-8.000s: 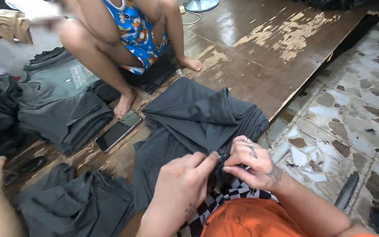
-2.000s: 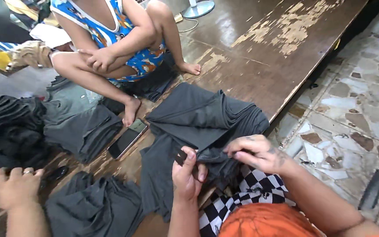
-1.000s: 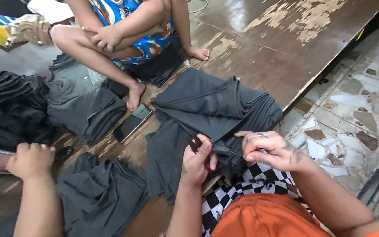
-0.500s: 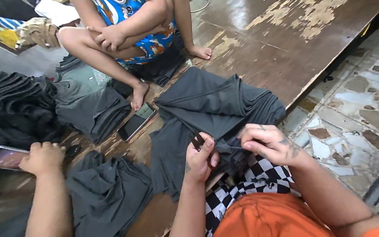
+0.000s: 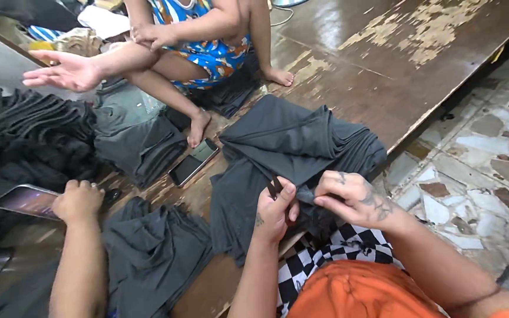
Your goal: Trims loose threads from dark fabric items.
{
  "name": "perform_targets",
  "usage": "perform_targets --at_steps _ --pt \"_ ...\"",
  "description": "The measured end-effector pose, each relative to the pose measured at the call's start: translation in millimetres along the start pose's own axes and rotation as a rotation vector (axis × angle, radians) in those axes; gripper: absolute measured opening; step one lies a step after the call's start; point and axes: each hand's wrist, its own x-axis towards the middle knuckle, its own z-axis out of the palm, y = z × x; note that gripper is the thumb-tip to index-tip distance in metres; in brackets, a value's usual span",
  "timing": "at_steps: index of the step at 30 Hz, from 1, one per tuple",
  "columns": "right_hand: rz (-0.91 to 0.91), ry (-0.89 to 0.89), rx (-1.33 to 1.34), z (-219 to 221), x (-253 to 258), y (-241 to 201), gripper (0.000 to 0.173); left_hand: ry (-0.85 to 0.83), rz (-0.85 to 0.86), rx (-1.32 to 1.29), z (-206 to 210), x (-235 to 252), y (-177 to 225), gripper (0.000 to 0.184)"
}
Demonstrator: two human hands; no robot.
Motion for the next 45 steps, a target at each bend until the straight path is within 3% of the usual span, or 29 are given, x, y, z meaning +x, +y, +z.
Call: perform_targets --at_steps 3,6,10,13,16,20,23,25,28,31,33,35,38,42,45 --pt "-0.024 -0.061 0.18 -15.8 -8.5 1.8 0.027 -0.008 0.114 0.519 0.2 -5.8 8.8 0.007" --pt "-0.032 -0.046 0.224 -17.9 -16.2 -1.7 0.028 -0.072 0.22 1.169 -4.3 -17.9 26.2 0.041" --pt "-0.034 -0.011 0.234 -18.6 -18.9 -5.7 0.025 -0.245 0.468 1.478 6.7 -30.1 51.8 0.027" --pt "-0.058 0.01 0.237 -14.2 -18.0 -8.4 0.026 -0.238 0.546 1.65 14.6 -31.5 51.6 0.024" --pt "-0.116 -0.032 0.269 -13.0 -17.8 -12.3 0.031 -0.141 0.514 1.649 11.3 -30.9 50.5 0.024" --pt "-0.137 -0.025 0.262 -21.6 -15.5 -10.9 0.057 0.107 0.369 1.18 6.4 -25.3 37.1 0.041" --pt "-0.05 0.053 0.158 -13.3 -10.0 -3.1 0.054 0.109 0.19 0.793 15.9 -12.7 16.1 0.018" --pt "0.039 0.016 0.008 2.9 -7.4 5.5 0.053 0.068 0.196 0.488 17.8 -8.5 2.6 0.006" --pt "0.026 0.008 -0.118 15.5 -1.6 7.4 0.037 0.028 0.172 0.119 11.9 -5.9 -3.6 0.013" --pt "-0.035 -0.003 -0.02 3.0 -4.3 12.5 0.026 0.02 0.11 -0.001 2.8 -6.2 -2.3 0.013" --pt "-0.036 -0.031 0.095 -9.0 -6.8 14.2 0.028 -0.021 0.141 0.139 -1.5 -7.4 0.5 0.007" --pt "-0.024 -0.046 0.183 -13.8 -10.5 11.9 0.028 -0.013 0.221 0.549 -3.7 -9.8 6.5 0.006" --pt "-0.023 0.002 0.266 -10.8 -15.5 7.3 0.027 -0.021 0.318 1.187 -2.5 -18.5 22.0 0.038" --pt "-0.022 0.057 0.265 -5.6 -18.3 1.7 0.026 -0.179 0.561 1.499 4.6 -28.0 45.1 0.027" --pt "-0.025 0.074 0.257 -2.4 -16.9 -3.8 0.027 -0.218 0.608 1.616 10.7 -27.8 45.7 0.026"
